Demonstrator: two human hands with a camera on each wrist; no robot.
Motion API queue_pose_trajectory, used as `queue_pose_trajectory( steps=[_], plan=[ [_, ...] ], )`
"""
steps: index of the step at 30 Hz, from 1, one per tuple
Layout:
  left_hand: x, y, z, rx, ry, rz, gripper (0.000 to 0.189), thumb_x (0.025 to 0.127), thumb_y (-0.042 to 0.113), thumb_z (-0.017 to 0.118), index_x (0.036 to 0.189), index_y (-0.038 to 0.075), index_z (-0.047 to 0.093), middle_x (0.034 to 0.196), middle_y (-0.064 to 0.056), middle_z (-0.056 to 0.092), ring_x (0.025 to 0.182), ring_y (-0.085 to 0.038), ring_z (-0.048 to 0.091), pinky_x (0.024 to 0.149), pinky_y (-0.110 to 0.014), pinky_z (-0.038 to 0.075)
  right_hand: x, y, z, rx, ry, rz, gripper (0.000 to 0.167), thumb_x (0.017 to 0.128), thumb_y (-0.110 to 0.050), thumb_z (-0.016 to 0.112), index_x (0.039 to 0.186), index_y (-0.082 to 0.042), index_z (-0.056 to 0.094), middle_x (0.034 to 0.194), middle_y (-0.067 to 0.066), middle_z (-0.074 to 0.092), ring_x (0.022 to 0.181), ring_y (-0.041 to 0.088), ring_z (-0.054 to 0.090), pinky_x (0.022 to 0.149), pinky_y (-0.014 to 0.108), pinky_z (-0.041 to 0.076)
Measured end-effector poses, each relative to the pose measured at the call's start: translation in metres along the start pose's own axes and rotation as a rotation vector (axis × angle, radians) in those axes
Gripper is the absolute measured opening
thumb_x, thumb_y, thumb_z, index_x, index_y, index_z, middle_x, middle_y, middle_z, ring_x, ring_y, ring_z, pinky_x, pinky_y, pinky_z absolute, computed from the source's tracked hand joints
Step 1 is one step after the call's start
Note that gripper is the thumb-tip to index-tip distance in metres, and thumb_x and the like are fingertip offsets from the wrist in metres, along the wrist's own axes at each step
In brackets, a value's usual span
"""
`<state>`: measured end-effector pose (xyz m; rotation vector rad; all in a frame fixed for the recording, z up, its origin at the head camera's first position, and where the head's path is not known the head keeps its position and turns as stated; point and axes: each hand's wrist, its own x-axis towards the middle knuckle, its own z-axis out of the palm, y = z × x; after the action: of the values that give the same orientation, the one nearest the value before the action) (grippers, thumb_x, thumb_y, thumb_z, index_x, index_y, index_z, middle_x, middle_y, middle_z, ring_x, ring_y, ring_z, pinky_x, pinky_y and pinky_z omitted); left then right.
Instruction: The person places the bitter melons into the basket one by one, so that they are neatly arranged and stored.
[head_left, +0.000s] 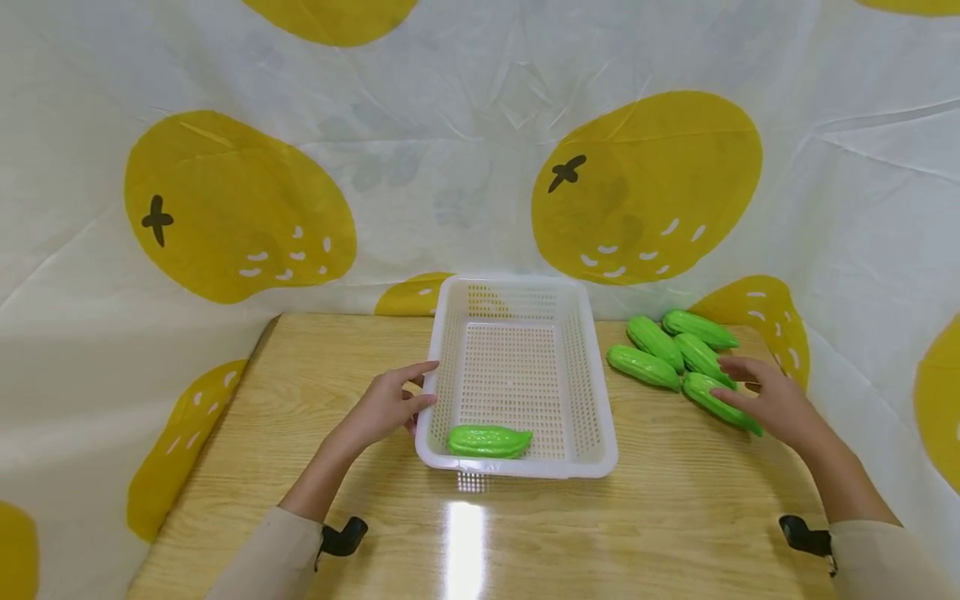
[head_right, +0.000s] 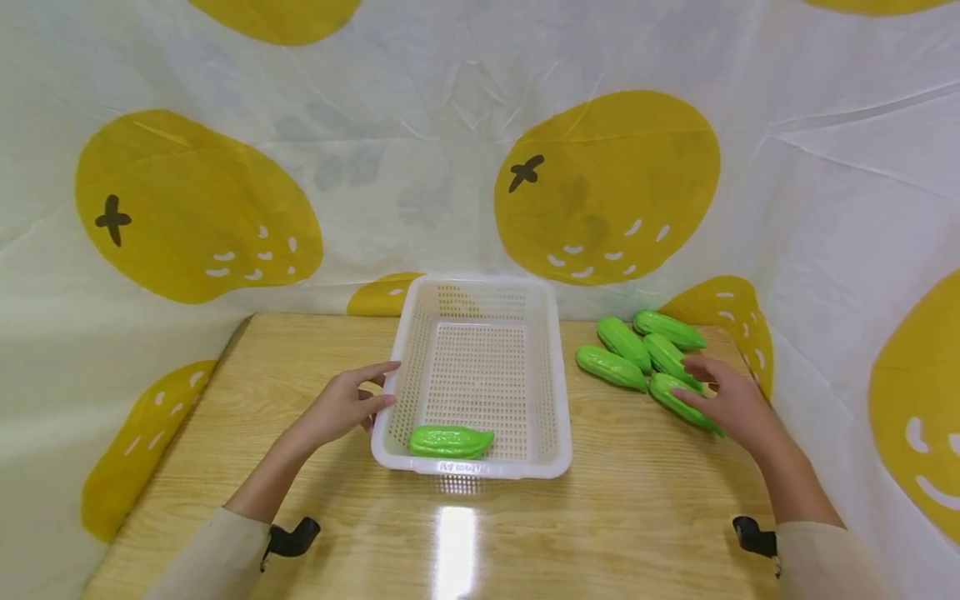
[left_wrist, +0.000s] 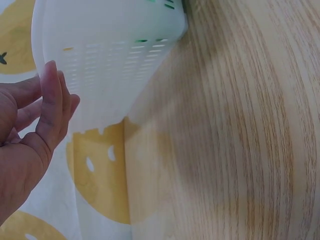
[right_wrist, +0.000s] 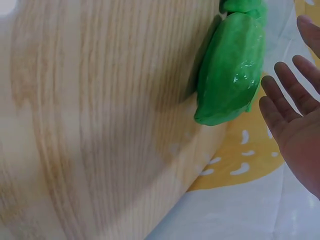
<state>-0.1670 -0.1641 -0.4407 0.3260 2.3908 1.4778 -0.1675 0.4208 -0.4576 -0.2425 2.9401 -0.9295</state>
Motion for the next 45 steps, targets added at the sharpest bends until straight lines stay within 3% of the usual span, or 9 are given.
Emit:
queue_pose_trajectory(
  steps=[15, 23, 33, 45],
  plan=[
    [-0.001, 0.001, 0.000, -0.019, 0.009, -0.018, 0.059, 0.101, 0.009, 0.068, 0.156, 0.013, 0.048, 0.126, -0.021, 0.059, 0.065, -0.021, 0.069, 0.065, -0.061, 0.063, -0.002, 0.022, 0.013, -0.046, -0.024, 0.052, 0.067, 0.103, -0.040, 0.065, 0.146, 0.008, 0.047, 0.141, 0.037, 0.052, 0.125, 0.057, 0.051, 0.095, 0.069, 0.049],
    [-0.001, -0.001, 0.001, -0.005, 0.012, -0.008, 0.059, 0.100, 0.009, 0.068, 0.155, 0.012, 0.048, 0.127, -0.023, 0.059, 0.064, -0.019, 0.069, 0.063, -0.057, 0.064, -0.004, 0.027, 0.020, -0.032, -0.039, 0.058, 0.068, 0.102, -0.038, 0.067, 0.146, 0.009, 0.046, 0.143, 0.038, 0.049, 0.125, 0.059, 0.048, 0.094, 0.070, 0.048],
    [-0.001, -0.001, 0.001, 0.004, 0.014, -0.013, 0.058, 0.100, 0.009, 0.068, 0.155, 0.012, 0.048, 0.125, -0.021, 0.060, 0.063, -0.019, 0.068, 0.064, -0.060, 0.063, -0.004, 0.034, 0.026, -0.089, -0.099, 0.127, 0.079, 0.099, -0.046, 0.068, 0.149, 0.009, 0.040, 0.148, 0.044, 0.039, 0.131, 0.067, 0.036, 0.101, 0.077, 0.037],
    [0.001, -0.001, 0.001, 0.002, 0.008, -0.002, 0.059, 0.100, 0.009, 0.068, 0.156, 0.012, 0.048, 0.125, -0.021, 0.060, 0.062, -0.019, 0.068, 0.063, -0.058, 0.063, -0.003, 0.036, 0.026, -0.072, -0.113, 0.140, 0.084, 0.098, -0.048, 0.070, 0.150, 0.008, 0.038, 0.148, 0.046, 0.036, 0.132, 0.068, 0.034, 0.100, 0.078, 0.037]
  ],
)
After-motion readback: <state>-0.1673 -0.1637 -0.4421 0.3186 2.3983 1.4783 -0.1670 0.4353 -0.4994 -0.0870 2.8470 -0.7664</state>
